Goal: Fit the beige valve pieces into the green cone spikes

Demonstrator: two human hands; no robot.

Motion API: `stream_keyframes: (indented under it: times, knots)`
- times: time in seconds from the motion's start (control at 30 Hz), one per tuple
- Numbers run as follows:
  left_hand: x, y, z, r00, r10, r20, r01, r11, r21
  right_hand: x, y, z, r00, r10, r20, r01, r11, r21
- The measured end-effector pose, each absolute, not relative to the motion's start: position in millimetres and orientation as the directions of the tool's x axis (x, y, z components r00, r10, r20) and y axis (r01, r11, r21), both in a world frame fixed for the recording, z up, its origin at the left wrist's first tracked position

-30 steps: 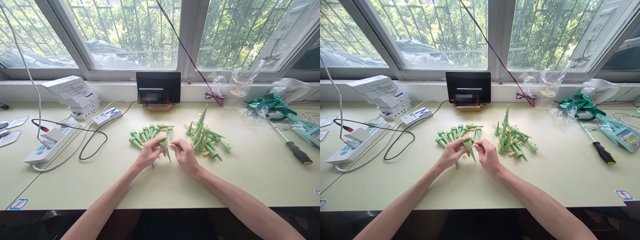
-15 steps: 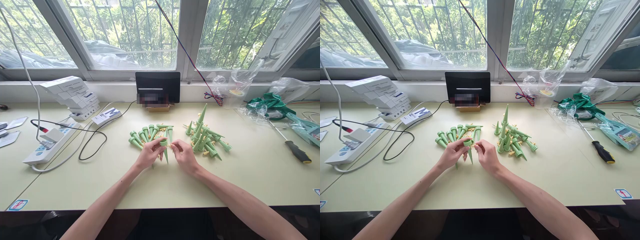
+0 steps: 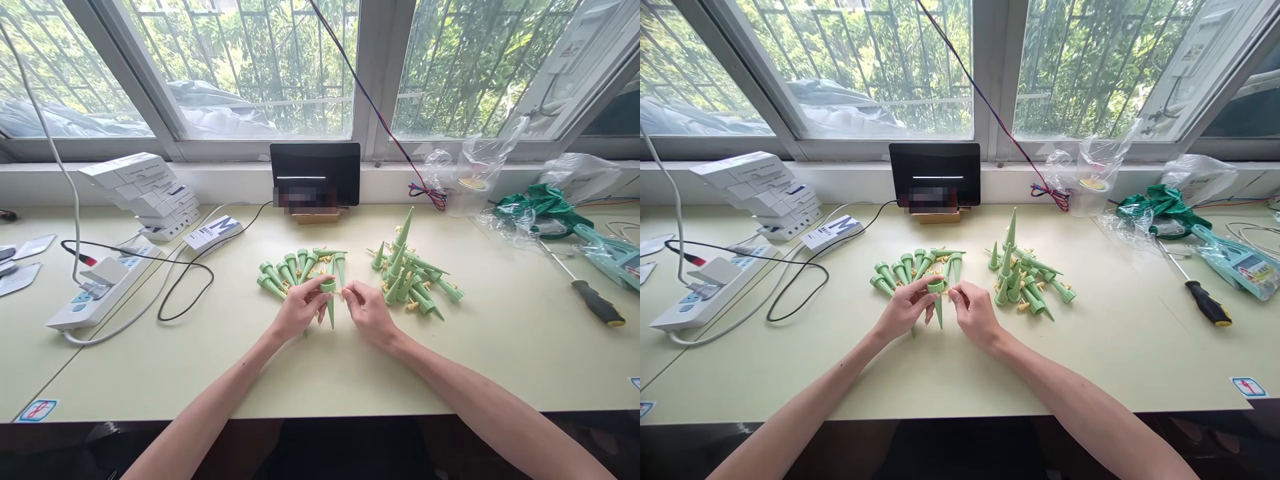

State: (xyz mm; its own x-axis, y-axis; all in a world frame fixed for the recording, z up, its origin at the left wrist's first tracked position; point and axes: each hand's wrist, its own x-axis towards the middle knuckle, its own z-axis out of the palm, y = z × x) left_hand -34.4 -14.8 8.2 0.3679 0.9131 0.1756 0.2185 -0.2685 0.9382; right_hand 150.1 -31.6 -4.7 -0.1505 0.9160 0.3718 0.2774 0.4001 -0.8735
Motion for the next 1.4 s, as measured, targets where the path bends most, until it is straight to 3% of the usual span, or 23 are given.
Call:
stream_keyframes:
  times: [0.33, 0.73, 1.4]
  knots:
    - [-33.8, -16.2, 10.1, 0.38, 0.906, 0.189, 0.226, -0.289, 0.931, 149.3, -32.6, -7.5, -0.172, 0.915, 0.365, 0.301, 0.402, -0.865]
    - [-34.3, -15.8, 8.6, 0.394, 0.91, 0.132, 0.167, -0.212, 0.963, 150.8, -35.0, -6.5, -0.153, 0.94, 0.304, 0.2, 0.33, -0.922]
    - [-33.1, -13.9, 5.3, 0.384, 0.919, 0.09, 0.104, -0.14, 0.985, 149.7, -33.1, -10.5, -0.161, 0.897, 0.412, 0.272, 0.441, -0.855]
